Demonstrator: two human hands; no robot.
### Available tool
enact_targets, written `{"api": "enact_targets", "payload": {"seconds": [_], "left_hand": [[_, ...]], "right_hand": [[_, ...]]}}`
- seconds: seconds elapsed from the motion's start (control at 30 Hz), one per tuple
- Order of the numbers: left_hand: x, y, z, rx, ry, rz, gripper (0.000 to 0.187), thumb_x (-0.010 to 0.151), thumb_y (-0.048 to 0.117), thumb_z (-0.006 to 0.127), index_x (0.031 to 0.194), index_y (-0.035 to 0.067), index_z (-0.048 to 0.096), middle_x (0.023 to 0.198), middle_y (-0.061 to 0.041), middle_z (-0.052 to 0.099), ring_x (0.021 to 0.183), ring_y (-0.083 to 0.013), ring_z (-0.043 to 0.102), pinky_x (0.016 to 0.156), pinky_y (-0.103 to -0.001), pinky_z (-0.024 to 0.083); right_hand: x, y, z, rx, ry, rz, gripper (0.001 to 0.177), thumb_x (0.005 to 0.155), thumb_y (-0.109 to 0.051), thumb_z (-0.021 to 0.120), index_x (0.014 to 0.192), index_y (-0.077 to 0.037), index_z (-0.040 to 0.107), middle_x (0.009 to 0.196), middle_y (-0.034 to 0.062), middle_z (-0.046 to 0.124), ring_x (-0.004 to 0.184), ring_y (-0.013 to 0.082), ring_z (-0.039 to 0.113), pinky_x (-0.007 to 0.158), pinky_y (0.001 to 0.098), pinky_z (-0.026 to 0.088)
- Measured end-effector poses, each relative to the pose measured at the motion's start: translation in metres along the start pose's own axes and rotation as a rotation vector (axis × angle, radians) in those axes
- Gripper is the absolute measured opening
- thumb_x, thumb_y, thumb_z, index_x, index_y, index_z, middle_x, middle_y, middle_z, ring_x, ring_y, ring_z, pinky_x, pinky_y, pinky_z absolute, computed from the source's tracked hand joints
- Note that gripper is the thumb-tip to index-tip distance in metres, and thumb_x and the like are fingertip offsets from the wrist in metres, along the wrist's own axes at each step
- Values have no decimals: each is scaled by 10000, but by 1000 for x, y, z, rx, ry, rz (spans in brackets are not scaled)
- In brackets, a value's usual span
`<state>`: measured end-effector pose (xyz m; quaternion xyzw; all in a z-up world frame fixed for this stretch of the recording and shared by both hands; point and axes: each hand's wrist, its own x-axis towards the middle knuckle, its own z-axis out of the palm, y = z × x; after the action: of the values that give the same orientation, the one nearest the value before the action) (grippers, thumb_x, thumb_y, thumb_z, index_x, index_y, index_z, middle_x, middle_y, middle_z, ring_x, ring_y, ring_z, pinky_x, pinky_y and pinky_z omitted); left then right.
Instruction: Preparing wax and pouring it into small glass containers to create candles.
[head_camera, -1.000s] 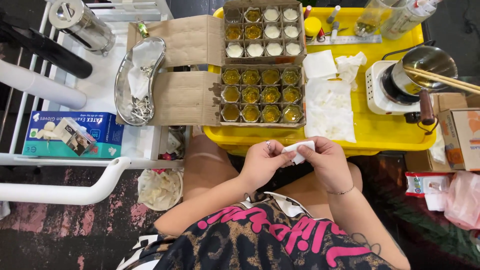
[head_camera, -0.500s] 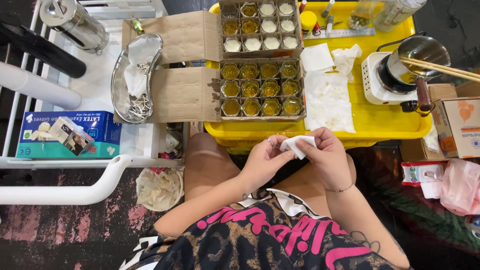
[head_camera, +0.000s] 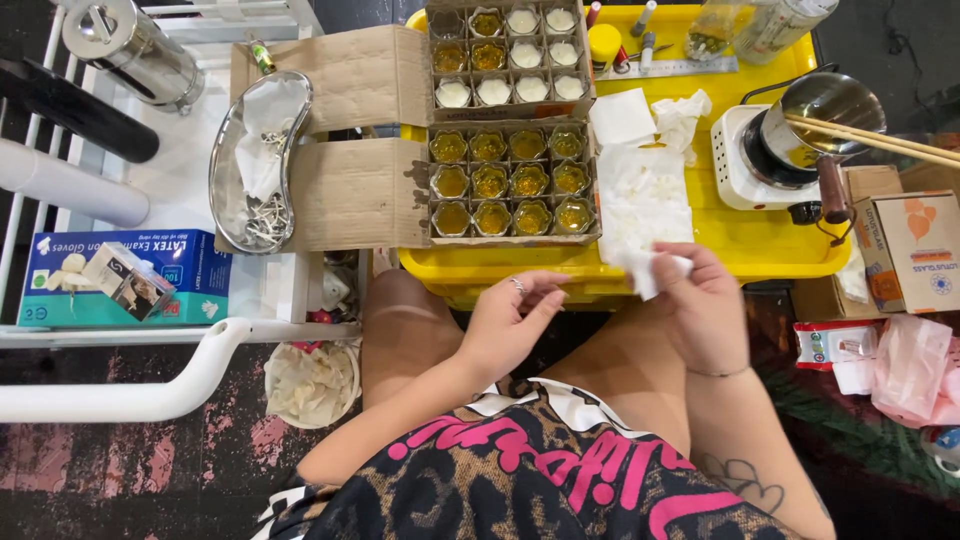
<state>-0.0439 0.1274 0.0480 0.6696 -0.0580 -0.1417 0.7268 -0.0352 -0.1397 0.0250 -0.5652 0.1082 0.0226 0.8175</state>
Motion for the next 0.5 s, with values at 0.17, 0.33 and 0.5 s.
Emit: {"api": "enact_targets", "payload": {"seconds": [0.17, 0.33, 0.5], "left_hand": [[6, 8, -14, 156, 129, 112, 188, 988, 135, 671, 1126, 21, 727, 904, -13, 723, 787, -72, 637, 731, -236, 539], [19, 9, -20, 233, 234, 222, 148, 970, 125, 685, 1057, 23, 745, 871, -35, 699, 731, -91, 608, 685, -247, 520], [32, 12, -19, 297, 259, 270, 131, 964, 127, 689, 1040, 39, 750, 903, -43, 711, 731, -108, 604, 684, -244, 513]], "right_hand": [[14, -23, -15, 76, 170, -49, 206, 1034, -65, 608, 1227, -57, 539, 1088, 113, 698, 921, 217, 728, 782, 334, 587], [42, 0, -55, 25, 213, -115, 284, 1028, -11, 613, 1287, -75, 515, 1118, 107, 680, 940, 211, 710, 821, 331, 595], [58, 7, -57, -31, 133, -123, 396, 974, 41, 690, 1333, -47, 548, 1145, 53, 649, 1004, 134, 668, 881, 266, 560]]}}
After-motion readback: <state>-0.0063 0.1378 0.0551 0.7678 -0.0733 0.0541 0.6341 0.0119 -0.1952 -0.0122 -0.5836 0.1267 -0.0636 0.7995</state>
